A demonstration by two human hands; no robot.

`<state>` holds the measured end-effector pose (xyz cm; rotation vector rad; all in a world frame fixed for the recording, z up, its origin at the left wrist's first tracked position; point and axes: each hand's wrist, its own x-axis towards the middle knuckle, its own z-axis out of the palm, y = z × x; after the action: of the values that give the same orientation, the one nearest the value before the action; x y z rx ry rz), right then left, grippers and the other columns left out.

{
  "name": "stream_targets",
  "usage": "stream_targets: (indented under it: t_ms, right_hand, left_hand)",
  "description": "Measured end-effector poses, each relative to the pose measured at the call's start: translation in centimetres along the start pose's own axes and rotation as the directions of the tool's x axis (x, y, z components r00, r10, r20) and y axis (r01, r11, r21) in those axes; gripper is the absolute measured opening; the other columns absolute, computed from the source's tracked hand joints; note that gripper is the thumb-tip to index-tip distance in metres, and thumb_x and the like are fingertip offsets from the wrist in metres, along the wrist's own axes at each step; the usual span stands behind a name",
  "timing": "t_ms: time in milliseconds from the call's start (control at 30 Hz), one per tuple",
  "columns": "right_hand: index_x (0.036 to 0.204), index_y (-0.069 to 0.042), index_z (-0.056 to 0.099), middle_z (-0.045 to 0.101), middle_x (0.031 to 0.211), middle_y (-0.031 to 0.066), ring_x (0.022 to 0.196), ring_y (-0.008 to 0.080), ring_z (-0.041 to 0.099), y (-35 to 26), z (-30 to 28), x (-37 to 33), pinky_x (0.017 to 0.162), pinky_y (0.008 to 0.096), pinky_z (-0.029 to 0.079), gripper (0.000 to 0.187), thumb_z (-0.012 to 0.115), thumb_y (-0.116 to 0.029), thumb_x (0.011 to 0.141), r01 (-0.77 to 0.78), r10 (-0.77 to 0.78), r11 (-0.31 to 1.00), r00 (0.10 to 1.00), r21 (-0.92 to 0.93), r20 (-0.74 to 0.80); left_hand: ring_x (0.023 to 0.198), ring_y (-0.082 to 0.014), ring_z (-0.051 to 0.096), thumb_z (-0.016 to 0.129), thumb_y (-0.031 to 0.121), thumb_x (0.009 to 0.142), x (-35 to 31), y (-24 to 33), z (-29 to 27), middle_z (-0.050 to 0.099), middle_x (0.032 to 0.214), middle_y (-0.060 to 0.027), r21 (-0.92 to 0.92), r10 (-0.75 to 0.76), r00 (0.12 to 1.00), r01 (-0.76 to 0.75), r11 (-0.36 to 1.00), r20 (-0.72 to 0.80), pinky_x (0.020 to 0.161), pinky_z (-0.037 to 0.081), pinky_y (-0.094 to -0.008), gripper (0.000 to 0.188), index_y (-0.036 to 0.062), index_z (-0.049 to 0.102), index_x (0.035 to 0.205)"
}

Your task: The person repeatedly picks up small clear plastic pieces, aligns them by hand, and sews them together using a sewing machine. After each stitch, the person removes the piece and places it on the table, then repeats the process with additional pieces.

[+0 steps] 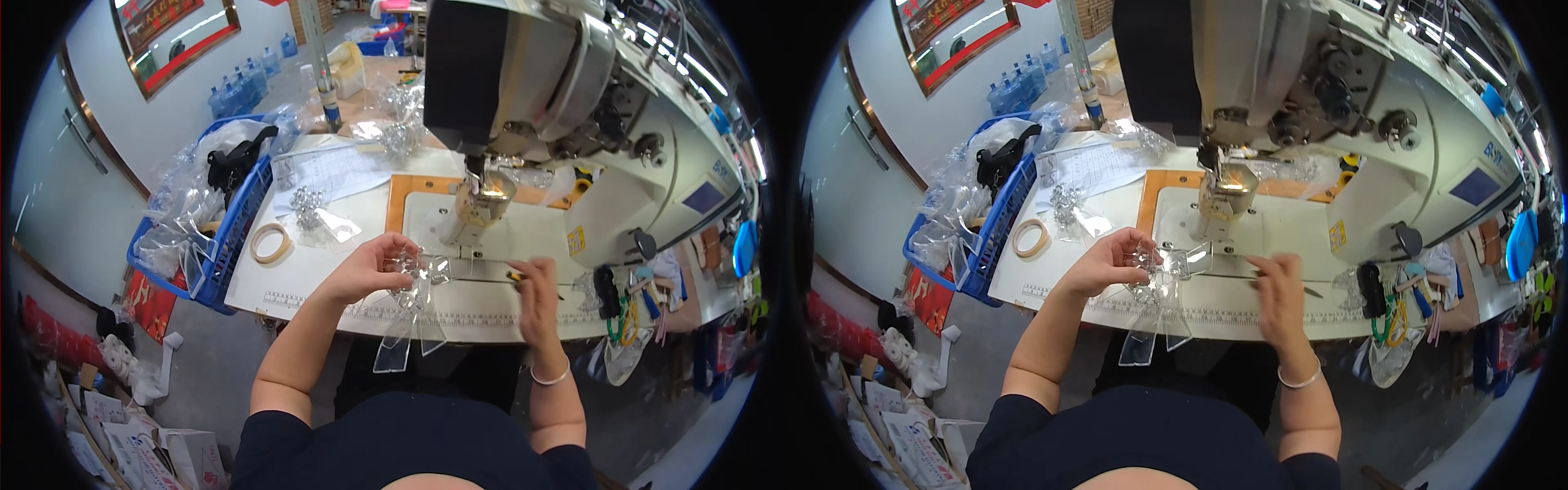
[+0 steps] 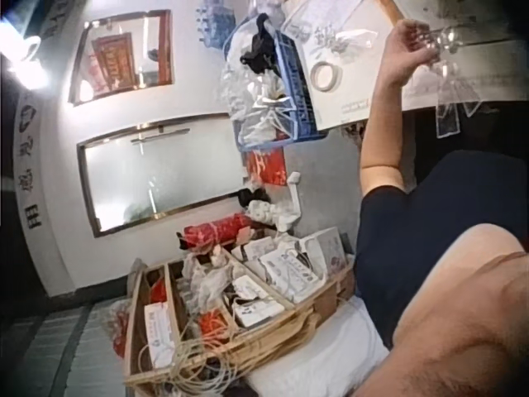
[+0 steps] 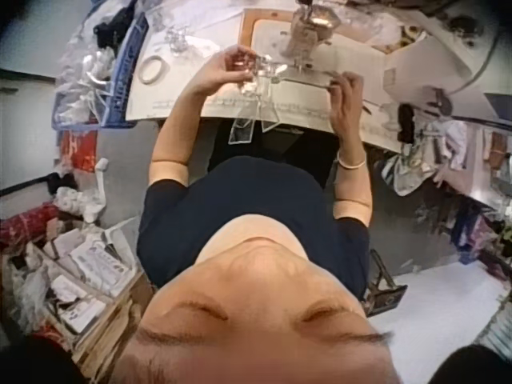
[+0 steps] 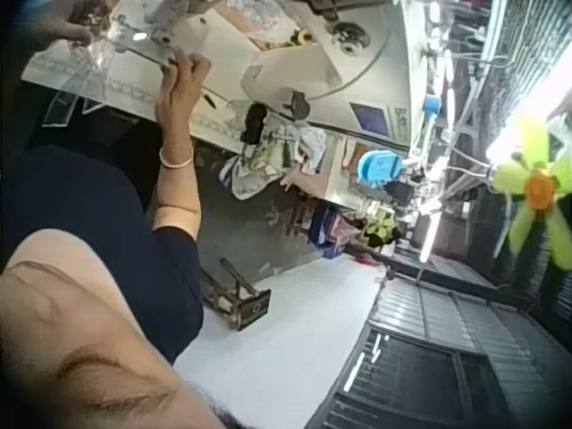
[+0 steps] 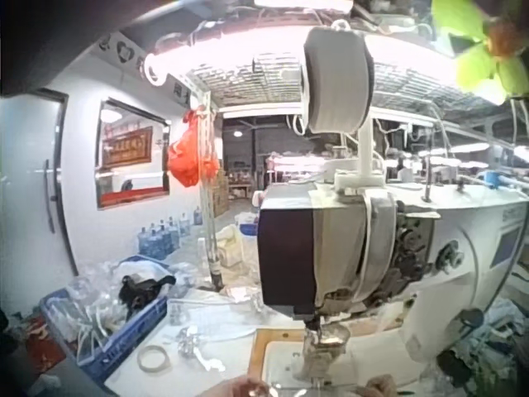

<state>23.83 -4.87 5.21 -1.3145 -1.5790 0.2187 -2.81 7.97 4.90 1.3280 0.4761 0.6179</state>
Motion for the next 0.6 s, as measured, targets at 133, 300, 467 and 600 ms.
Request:
stream_targets:
  t_ms: [133, 300, 467, 600]
  right_hand:
    - [0.112, -0.014, 0.061, 0.049, 0.094, 0.0077, 0.066, 0.0195, 0.054, -4.2, 2.1, 2.4, 0.055, 0.0292, 0.045, 0.035, 0.068, -0.021, 0.078, 0.305, -0.233, 0.932, 0.919, -0.198, 0.319]
    - [0.098, -0.013, 0.063, 0.054, 0.080, 0.0039, 0.063, 0.0201, 0.056, -3.9, 3.0, 2.8, 0.053, 0.0303, 0.046, 0.030, 0.074, -0.023, 0.072, 0.499, -0.445, 0.861, 0.832, -0.097, 0.332]
    - [0.095, -0.012, 0.063, 0.055, 0.080, 0.0038, 0.065, 0.0198, 0.057, -4.1, 3.6, 3.0, 0.053, 0.0301, 0.046, 0.029, 0.075, -0.020, 0.070, 0.599, -0.561, 0.794, 0.786, -0.098, 0.261]
    - [0.094, -0.010, 0.063, 0.055, 0.078, 0.0048, 0.064, 0.0193, 0.058, -4.2, 3.6, 2.6, 0.054, 0.0299, 0.047, 0.025, 0.074, -0.016, 0.072, 0.564, -0.543, 0.822, 0.817, -0.072, 0.196]
  left_hand:
    - [0.088, -0.0110, 0.058, 0.070, 0.001, 0.073, -1.6, 1.3, 1.4, 0.060, 0.105, -0.0084, -0.005, -0.046, 0.993, 0.047, 0.999, 0.108, 0.075, 0.049, -0.0246, 0.046, 0.0025, 0.049, 0.114]
    - [0.090, -0.0117, 0.058, 0.070, 0.000, 0.073, -2.7, 2.4, 1.8, 0.060, 0.106, -0.0095, -0.012, -0.085, 0.984, 0.088, 0.996, 0.156, 0.075, 0.048, -0.0244, 0.046, 0.0022, 0.048, 0.114]
    - [0.092, -0.0118, 0.058, 0.071, -0.001, 0.072, -2.9, 2.4, 2.1, 0.060, 0.105, -0.0083, -0.043, -0.050, 0.982, 0.059, 0.997, 0.184, 0.076, 0.048, -0.0244, 0.048, 0.0030, 0.048, 0.114]
    - [0.094, -0.0123, 0.058, 0.072, 0.000, 0.071, -2.6, 2.0, 2.0, 0.058, 0.108, -0.0085, -0.049, -0.024, 0.979, 0.035, 0.998, 0.201, 0.079, 0.047, -0.0251, 0.049, 0.0041, 0.049, 0.114]
